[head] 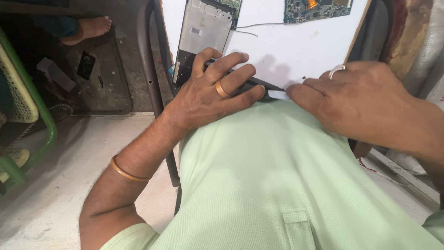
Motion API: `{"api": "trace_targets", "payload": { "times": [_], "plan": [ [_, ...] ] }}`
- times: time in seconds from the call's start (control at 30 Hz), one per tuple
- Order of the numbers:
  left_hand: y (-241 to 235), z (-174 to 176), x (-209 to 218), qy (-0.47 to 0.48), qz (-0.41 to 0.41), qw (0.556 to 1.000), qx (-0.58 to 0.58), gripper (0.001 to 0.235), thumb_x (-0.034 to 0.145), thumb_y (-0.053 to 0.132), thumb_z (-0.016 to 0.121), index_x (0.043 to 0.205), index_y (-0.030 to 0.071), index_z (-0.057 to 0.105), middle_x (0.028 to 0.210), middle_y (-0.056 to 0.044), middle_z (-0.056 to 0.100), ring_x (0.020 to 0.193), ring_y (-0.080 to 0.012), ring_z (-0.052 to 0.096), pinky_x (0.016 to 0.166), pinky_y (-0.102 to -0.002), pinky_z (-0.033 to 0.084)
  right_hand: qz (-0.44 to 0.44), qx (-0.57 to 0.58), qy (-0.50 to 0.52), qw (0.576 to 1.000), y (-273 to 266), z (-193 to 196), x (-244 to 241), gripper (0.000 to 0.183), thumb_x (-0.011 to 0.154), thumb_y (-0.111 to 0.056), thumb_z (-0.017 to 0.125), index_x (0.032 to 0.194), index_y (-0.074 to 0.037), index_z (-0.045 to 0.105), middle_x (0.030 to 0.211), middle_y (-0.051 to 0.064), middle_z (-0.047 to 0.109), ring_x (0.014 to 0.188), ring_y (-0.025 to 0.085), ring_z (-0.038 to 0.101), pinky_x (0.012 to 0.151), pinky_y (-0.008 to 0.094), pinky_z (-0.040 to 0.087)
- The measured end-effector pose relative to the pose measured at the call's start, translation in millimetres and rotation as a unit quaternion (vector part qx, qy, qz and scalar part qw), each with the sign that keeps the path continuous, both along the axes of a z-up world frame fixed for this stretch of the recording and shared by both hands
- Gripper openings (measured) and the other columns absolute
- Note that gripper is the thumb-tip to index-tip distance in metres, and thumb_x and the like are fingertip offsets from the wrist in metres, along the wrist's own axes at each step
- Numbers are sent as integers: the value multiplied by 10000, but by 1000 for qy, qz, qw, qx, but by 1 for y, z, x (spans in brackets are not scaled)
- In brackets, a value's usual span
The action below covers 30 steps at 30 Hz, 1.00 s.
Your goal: The person removes a protective film from a smartphone screen, then uses a prying tool to separate the screen assembly from the phone body. The person then handles the separated screen and phone body, inspecting the components.
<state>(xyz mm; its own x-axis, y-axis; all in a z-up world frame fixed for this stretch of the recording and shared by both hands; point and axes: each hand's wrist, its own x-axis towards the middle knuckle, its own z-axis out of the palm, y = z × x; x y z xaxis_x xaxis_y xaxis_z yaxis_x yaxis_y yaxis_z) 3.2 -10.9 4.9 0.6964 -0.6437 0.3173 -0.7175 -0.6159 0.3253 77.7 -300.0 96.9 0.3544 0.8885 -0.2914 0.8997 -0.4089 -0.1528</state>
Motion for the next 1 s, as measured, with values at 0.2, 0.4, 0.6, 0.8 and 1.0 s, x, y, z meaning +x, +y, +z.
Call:
{"api": "trace_targets", "payload": {
  "times": [0.2,0.4,0.6,0.8,1.0],
  "plan": [
    [-9,9,2,61,23,997,37,270,1078,282,710,1336,299,633,1418,-17,509,1368,-270,409,1069,-561,410,-13,-10,10,1000,-6,8,-19,306,833,-164,638,1128,-84,646,715,-22,668,553,157,659,489,307,504],
    [-14,12,4,76,38,995,52,270,1038,239,695,1298,298,655,1390,1,552,1321,-275,443,1036,-570,417,-92,32,91,991,-6,-1,-12,229,825,-87,620,1048,-36,637,675,54,669,515,233,664,455,383,517],
    [-13,14,1,76,41,995,42,277,1040,225,707,1301,292,644,1384,-1,556,1324,-281,450,1055,-589,408,-119,69,113,984,-14,1,-25,232,806,-61,612,1032,-18,646,729,90,715,517,261,675,431,399,518],
    [-17,9,-1,65,58,996,38,247,1030,227,716,1266,269,658,1364,25,573,1324,-262,443,1025,-581,396,-185,113,120,969,-13,-11,-30,136,893,-43,614,1020,-11,652,612,100,673,477,261,642,436,411,498],
    [-12,8,-2,33,46,998,24,176,1062,230,741,1220,233,665,1356,43,577,1357,-232,432,1045,-556,396,-132,99,129,978,-23,-5,-40,269,788,-87,639,1051,-29,661,708,67,712,502,239,663,446,397,516]
  ]
}}
